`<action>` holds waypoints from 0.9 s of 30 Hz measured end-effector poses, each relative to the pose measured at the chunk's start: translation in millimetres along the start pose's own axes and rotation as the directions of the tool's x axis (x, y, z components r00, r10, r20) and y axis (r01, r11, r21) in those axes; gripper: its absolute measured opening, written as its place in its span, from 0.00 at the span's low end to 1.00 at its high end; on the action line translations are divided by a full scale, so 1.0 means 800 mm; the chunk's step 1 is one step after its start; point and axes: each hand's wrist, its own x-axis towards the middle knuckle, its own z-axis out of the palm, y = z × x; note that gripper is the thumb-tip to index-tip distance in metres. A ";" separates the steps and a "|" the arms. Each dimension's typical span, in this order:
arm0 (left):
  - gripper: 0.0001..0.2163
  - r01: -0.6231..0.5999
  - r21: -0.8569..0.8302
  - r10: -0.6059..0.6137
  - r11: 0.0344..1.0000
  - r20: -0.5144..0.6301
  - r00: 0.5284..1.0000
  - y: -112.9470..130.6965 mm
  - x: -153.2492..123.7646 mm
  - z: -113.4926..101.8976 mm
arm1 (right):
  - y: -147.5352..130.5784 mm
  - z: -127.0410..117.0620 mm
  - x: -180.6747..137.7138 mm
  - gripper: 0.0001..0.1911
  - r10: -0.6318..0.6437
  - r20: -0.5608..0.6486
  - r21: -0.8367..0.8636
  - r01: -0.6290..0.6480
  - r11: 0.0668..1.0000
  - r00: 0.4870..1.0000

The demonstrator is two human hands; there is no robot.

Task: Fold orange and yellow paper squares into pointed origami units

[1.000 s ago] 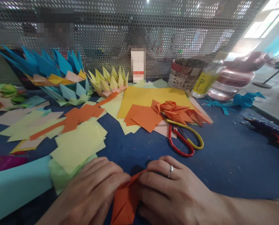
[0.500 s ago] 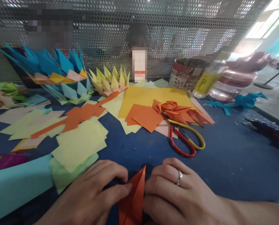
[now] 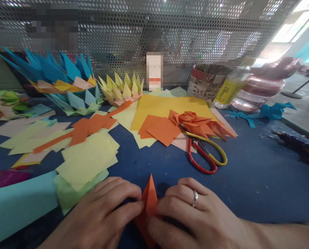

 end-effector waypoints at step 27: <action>0.17 0.129 0.140 -0.117 0.982 -0.092 0.989 -0.005 -0.023 0.007 | 0.016 -0.006 -0.001 0.14 0.382 0.095 0.231 -0.393 0.890 0.919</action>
